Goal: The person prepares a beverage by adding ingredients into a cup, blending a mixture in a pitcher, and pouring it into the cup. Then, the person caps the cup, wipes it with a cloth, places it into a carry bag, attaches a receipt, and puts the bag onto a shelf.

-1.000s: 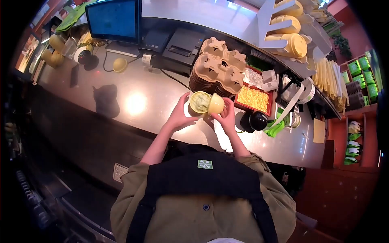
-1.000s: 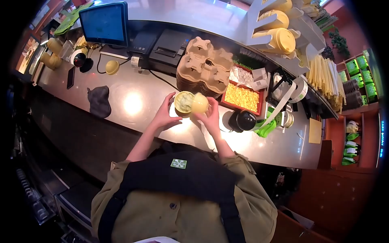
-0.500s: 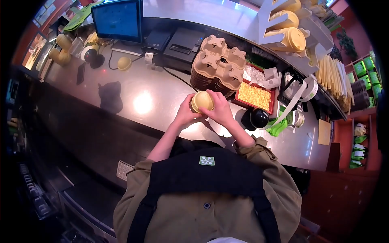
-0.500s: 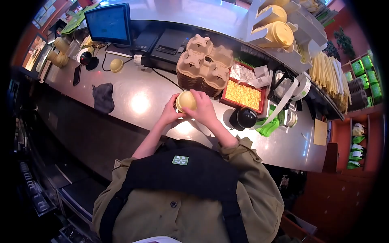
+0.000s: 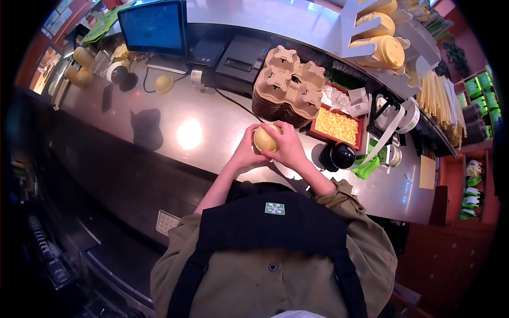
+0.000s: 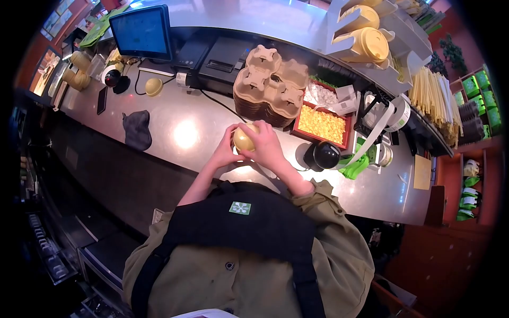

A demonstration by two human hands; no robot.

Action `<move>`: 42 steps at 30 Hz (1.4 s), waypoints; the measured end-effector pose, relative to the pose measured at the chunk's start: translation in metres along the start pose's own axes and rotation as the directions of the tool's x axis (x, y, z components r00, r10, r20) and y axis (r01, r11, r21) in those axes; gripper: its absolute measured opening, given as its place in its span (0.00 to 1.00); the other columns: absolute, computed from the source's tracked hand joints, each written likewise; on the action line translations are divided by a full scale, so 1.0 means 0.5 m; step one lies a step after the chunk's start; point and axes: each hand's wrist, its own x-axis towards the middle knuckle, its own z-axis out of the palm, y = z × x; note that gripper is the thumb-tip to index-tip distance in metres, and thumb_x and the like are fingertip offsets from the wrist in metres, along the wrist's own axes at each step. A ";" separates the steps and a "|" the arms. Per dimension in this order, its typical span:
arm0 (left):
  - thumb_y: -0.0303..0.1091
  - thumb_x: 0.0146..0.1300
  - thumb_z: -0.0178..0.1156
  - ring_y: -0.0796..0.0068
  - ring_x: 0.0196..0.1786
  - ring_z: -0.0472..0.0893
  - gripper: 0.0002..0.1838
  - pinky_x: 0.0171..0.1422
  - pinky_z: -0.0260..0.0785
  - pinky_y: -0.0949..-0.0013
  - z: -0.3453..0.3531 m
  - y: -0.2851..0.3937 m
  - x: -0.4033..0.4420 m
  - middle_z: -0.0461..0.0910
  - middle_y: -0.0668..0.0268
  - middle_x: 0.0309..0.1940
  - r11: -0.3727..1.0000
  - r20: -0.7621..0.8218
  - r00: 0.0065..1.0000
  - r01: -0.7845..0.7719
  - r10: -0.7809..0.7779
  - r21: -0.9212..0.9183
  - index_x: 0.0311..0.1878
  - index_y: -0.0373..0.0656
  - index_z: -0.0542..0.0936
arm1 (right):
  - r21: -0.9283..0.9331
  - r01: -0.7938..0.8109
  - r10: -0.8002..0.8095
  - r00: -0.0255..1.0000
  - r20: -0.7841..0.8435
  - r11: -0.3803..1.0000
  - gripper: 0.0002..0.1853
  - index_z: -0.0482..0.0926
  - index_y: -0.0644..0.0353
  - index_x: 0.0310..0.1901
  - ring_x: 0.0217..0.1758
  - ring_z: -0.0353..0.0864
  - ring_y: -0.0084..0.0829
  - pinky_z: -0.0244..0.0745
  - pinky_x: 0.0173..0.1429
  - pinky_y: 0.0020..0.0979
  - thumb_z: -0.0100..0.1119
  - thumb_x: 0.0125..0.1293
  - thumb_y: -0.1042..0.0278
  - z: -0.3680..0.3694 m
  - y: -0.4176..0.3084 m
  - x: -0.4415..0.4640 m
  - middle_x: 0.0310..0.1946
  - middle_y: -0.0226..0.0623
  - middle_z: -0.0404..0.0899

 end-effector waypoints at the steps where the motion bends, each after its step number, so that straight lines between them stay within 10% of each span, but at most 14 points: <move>1: 0.34 0.32 0.79 0.61 0.68 0.63 0.58 0.70 0.59 0.59 -0.009 0.002 0.000 0.61 0.55 0.64 0.997 0.022 0.997 -0.076 0.077 -0.033 0.67 0.42 0.54 | 0.061 -0.031 0.032 0.999 -0.013 0.998 0.41 0.69 0.50 0.63 0.54 0.67 0.46 0.66 0.60 0.40 0.74 0.41 0.62 0.001 0.002 0.000 0.51 0.47 0.68; 9: 0.40 0.27 0.81 0.59 0.67 0.65 0.65 0.69 0.60 0.61 -0.008 0.042 0.049 0.66 0.55 0.64 0.971 0.178 0.971 -0.188 0.161 0.148 0.70 0.45 0.50 | 0.319 -0.107 0.152 0.981 -0.119 0.942 0.43 0.61 0.56 0.65 0.63 0.64 0.46 0.65 0.64 0.41 0.69 0.44 0.68 -0.012 0.026 -0.034 0.59 0.45 0.65; 15: 0.39 0.28 0.80 0.59 0.60 0.73 0.59 0.63 0.67 0.62 0.003 0.050 0.068 0.71 0.57 0.57 0.943 0.193 0.972 -0.185 0.134 0.277 0.67 0.45 0.56 | 0.931 -0.302 0.472 0.864 0.177 0.204 0.20 0.68 0.62 0.58 0.60 0.72 0.29 0.68 0.60 0.29 0.50 0.62 0.79 0.053 0.086 -0.088 0.55 0.37 0.73; 20: 0.38 0.28 0.81 0.62 0.60 0.71 0.54 0.64 0.64 0.65 0.020 0.030 0.062 0.71 0.58 0.56 0.963 0.139 0.977 -0.187 0.161 0.196 0.64 0.43 0.63 | 0.792 -0.179 0.518 0.833 -0.193 0.583 0.17 0.72 0.63 0.54 0.58 0.71 0.34 0.66 0.62 0.31 0.47 0.64 0.75 0.121 0.071 -0.090 0.51 0.42 0.70; 27: 0.36 0.36 0.78 0.67 0.57 0.75 0.54 0.61 0.67 0.67 0.019 0.033 0.058 0.73 0.61 0.56 0.997 0.145 0.988 -0.053 0.045 0.053 0.67 0.43 0.56 | 0.839 0.038 0.502 0.786 -0.361 0.542 0.18 0.67 0.62 0.49 0.55 0.66 0.33 0.61 0.61 0.34 0.50 0.62 0.61 0.221 0.105 -0.078 0.51 0.41 0.64; 35: 0.38 0.37 0.78 0.68 0.59 0.73 0.52 0.62 0.66 0.66 0.015 0.029 0.076 0.73 0.60 0.56 0.975 0.184 0.982 -0.082 0.044 0.207 0.65 0.42 0.58 | 0.908 0.074 0.535 0.787 -0.306 0.412 0.14 0.68 0.65 0.46 0.50 0.68 0.32 0.65 0.57 0.33 0.47 0.59 0.68 0.213 0.109 -0.064 0.48 0.44 0.66; 38: 0.39 0.36 0.79 0.67 0.58 0.74 0.51 0.63 0.65 0.65 0.017 0.024 0.073 0.74 0.60 0.55 0.979 0.154 0.986 -0.089 0.061 0.182 0.64 0.42 0.60 | 0.745 0.103 0.398 0.792 -0.462 0.659 0.16 0.71 0.68 0.45 0.49 0.72 0.39 0.69 0.55 0.36 0.45 0.56 0.70 0.221 0.131 -0.073 0.45 0.48 0.71; 41: 0.41 0.33 0.81 0.64 0.61 0.70 0.55 0.65 0.62 0.65 0.016 0.034 0.061 0.69 0.58 0.58 0.971 0.154 0.985 -0.108 0.076 0.212 0.65 0.41 0.59 | 0.574 -0.105 0.378 0.844 -0.380 0.812 0.15 0.74 0.67 0.48 0.51 0.73 0.37 0.70 0.53 0.35 0.54 0.59 0.73 0.130 0.087 -0.099 0.49 0.49 0.72; 42: 0.43 0.28 0.82 0.61 0.63 0.67 0.59 0.66 0.61 0.64 0.017 0.015 0.061 0.63 0.55 0.60 0.964 0.130 0.979 -0.179 0.156 0.195 0.66 0.40 0.58 | 0.723 -0.164 0.532 0.786 -0.316 0.672 0.15 0.74 0.67 0.48 0.47 0.75 0.34 0.72 0.49 0.32 0.55 0.60 0.73 0.110 0.061 -0.128 0.46 0.48 0.74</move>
